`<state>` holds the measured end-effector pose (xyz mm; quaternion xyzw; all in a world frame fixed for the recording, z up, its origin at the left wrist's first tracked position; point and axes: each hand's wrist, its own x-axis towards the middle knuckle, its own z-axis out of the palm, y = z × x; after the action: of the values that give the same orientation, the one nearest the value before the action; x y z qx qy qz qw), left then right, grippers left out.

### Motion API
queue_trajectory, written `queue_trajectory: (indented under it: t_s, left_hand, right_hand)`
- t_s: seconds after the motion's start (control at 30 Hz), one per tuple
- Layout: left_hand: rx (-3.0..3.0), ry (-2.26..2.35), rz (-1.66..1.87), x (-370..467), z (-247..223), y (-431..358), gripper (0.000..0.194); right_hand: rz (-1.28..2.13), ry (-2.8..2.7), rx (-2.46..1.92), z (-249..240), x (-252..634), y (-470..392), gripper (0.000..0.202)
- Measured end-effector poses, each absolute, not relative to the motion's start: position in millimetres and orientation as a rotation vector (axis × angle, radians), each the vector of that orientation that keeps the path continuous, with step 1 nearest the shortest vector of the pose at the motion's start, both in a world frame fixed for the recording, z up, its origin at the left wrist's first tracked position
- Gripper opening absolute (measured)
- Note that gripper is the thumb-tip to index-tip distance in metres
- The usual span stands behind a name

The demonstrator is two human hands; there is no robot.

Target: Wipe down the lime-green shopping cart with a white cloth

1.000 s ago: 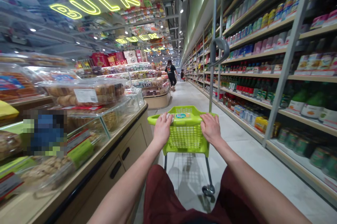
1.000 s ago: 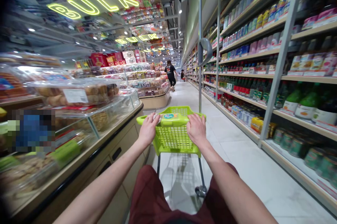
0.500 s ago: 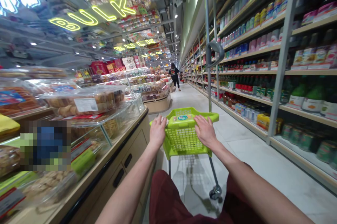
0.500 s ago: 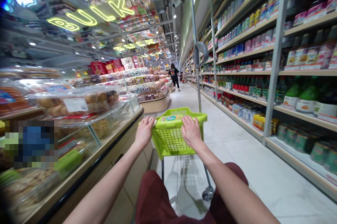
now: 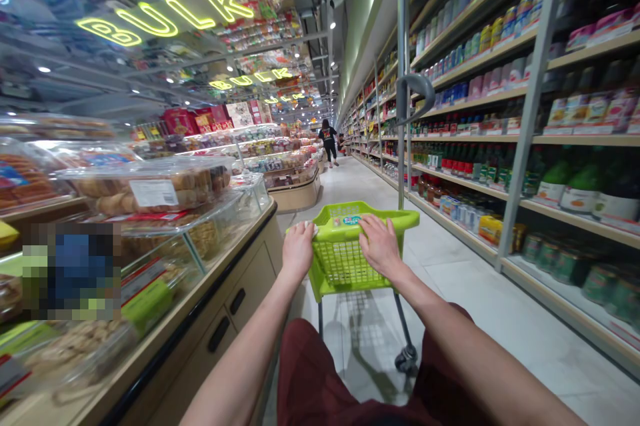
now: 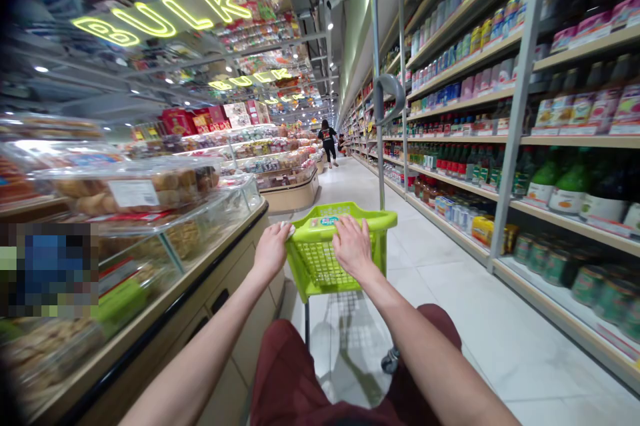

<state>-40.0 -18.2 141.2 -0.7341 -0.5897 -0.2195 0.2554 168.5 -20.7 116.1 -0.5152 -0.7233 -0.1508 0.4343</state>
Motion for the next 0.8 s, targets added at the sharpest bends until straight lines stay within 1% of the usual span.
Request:
queue_trajectory:
  t_s: [0.13,0.27,0.43,0.67,0.8]
  left_hand:
    - [-2.058,-1.517,-0.622,-39.5,137.0,-21.0,0.039]
    - [-1.998,-1.602,-0.778,-50.9,127.0,-12.9,0.045]
    - [-1.987,-1.587,-0.879,-42.5,124.7,-6.6,0.041]
    - [-2.105,-1.402,-0.838,5.4,129.5,-19.8,0.04]
    - [-2.152,-1.315,-0.831,4.1,125.3,-21.9,0.041]
  right_hand:
    - [-0.365,-1.755,-1.302,115.9,176.0,-16.4,0.033]
    - [-0.339,-1.752,-1.271,112.3,192.3,-12.5,0.034]
    - [-0.33,-1.707,-1.239,108.7,193.1,-12.3,0.034]
    - [-0.36,-1.695,-1.213,105.7,189.7,-12.1,0.035]
    - [-0.376,-1.719,-1.213,105.5,192.2,-12.3,0.037]
